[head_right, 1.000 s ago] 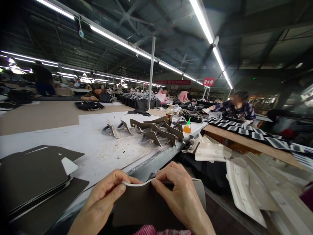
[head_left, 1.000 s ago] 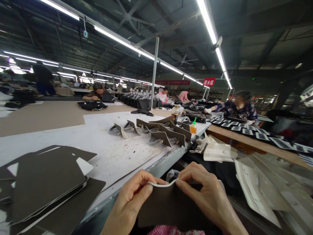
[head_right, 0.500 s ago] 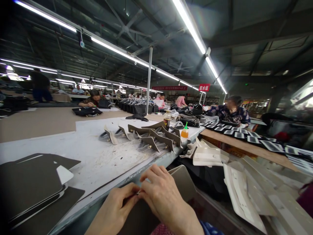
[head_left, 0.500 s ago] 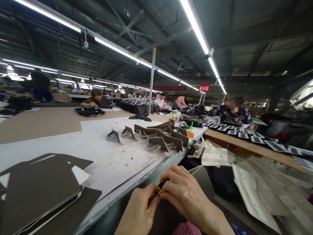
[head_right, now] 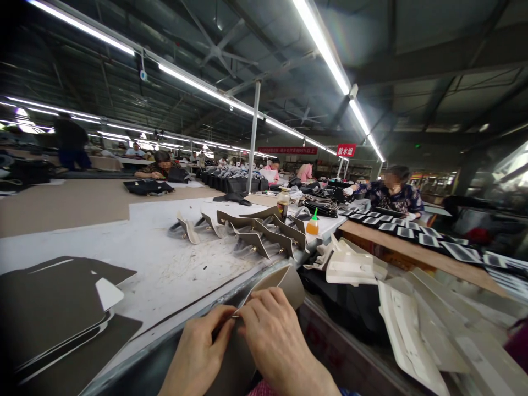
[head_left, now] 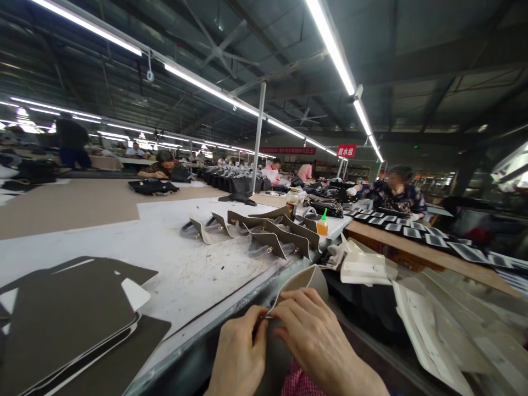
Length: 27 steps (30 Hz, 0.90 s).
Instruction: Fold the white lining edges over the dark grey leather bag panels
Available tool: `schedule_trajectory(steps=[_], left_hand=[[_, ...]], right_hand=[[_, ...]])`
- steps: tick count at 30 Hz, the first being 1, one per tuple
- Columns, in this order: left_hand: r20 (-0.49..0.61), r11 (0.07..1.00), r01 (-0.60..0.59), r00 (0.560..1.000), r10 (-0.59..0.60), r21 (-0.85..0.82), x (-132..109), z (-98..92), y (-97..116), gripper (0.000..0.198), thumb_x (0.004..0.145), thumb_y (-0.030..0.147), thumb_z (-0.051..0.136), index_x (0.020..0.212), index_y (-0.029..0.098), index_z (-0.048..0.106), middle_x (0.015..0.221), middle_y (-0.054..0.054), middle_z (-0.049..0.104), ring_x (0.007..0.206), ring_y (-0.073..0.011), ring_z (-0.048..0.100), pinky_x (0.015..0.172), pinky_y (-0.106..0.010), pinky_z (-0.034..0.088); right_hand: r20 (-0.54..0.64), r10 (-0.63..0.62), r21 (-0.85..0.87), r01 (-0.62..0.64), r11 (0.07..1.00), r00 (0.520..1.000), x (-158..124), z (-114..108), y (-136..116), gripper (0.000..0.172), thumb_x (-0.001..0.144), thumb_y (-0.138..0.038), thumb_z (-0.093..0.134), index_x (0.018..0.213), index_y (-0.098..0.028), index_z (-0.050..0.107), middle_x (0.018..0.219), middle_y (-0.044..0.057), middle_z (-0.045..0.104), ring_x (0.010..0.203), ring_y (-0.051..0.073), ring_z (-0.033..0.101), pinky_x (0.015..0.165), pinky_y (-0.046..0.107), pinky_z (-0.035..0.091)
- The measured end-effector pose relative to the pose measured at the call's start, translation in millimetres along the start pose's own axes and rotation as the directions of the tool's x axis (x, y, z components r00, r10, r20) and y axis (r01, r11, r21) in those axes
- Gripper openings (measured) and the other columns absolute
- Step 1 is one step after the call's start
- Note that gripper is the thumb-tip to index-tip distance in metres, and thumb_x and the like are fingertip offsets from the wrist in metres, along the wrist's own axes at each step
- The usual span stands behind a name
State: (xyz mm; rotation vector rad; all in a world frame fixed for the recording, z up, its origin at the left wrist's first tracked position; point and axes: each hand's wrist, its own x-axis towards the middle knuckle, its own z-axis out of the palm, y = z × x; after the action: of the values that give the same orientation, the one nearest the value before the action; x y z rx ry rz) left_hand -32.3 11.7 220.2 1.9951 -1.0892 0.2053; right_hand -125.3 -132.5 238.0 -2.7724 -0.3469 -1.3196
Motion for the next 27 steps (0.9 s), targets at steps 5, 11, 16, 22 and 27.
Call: schedule_trajectory(steps=[5,11,16,22,27], left_hand=[[-0.104,0.994,0.107,0.989,-0.105,0.020,1,-14.6,-3,0.031,0.093,0.025,0.042,0.093,0.020,0.073,0.074,-0.005,0.075,0.069,-0.0234,0.071,0.065,-0.030,0.048],[-0.117,0.986,0.148,0.981,-0.157,-0.077,1,-34.5,-2,0.030,0.094,0.032,0.047,0.099,0.019,0.074,0.071,0.000,0.072,0.068,-0.0190,0.068,0.061,-0.025,0.047],[-0.142,0.986,0.115,0.981,-0.131,-0.117,-5,-36.9,2,0.031,0.095,0.034,0.047,0.099,0.018,0.073,0.072,-0.001,0.071,0.069,-0.0189,0.068,0.063,-0.025,0.049],[-0.073,0.988,0.063,0.995,-0.074,-0.143,-17,-47.4,13,0.030,0.095,0.037,0.051,0.101,0.020,0.075,0.062,0.001,0.065,0.078,-0.0210,0.071,0.066,-0.024,0.050],[0.067,0.975,0.008,0.998,0.007,-0.222,-24,-57.6,28,0.027,0.093,0.032,0.054,0.097,0.023,0.079,0.071,0.001,0.073,0.066,-0.0158,0.067,0.058,-0.022,0.046]], right_hand=[[0.003,0.096,-0.019,-0.096,0.995,0.995,-20,-28,27,0.032,0.076,-0.008,0.080,0.102,-0.017,0.064,0.084,0.003,0.073,0.073,0.024,0.065,0.066,0.035,0.047],[0.143,0.412,0.403,-0.434,0.806,0.900,-37,-26,52,0.008,0.089,-0.027,0.066,0.090,-0.024,0.073,0.081,0.000,0.071,0.074,0.021,0.066,0.068,0.030,0.048],[0.045,0.578,0.587,-0.489,0.645,0.815,-36,-9,41,0.033,0.091,-0.048,0.063,0.076,-0.018,0.069,0.080,0.003,0.064,0.070,0.019,0.063,0.058,0.025,0.051],[0.062,0.692,0.721,-0.511,0.467,0.720,-26,-18,51,0.046,0.081,-0.051,0.074,0.118,-0.024,0.072,0.141,0.009,0.056,0.119,0.029,0.058,0.094,0.035,0.053],[0.362,0.654,0.815,-0.566,0.123,0.664,-37,-27,61,0.044,0.073,-0.052,0.082,0.100,-0.018,0.079,0.085,0.008,0.076,0.077,0.025,0.070,0.068,0.032,0.057]])
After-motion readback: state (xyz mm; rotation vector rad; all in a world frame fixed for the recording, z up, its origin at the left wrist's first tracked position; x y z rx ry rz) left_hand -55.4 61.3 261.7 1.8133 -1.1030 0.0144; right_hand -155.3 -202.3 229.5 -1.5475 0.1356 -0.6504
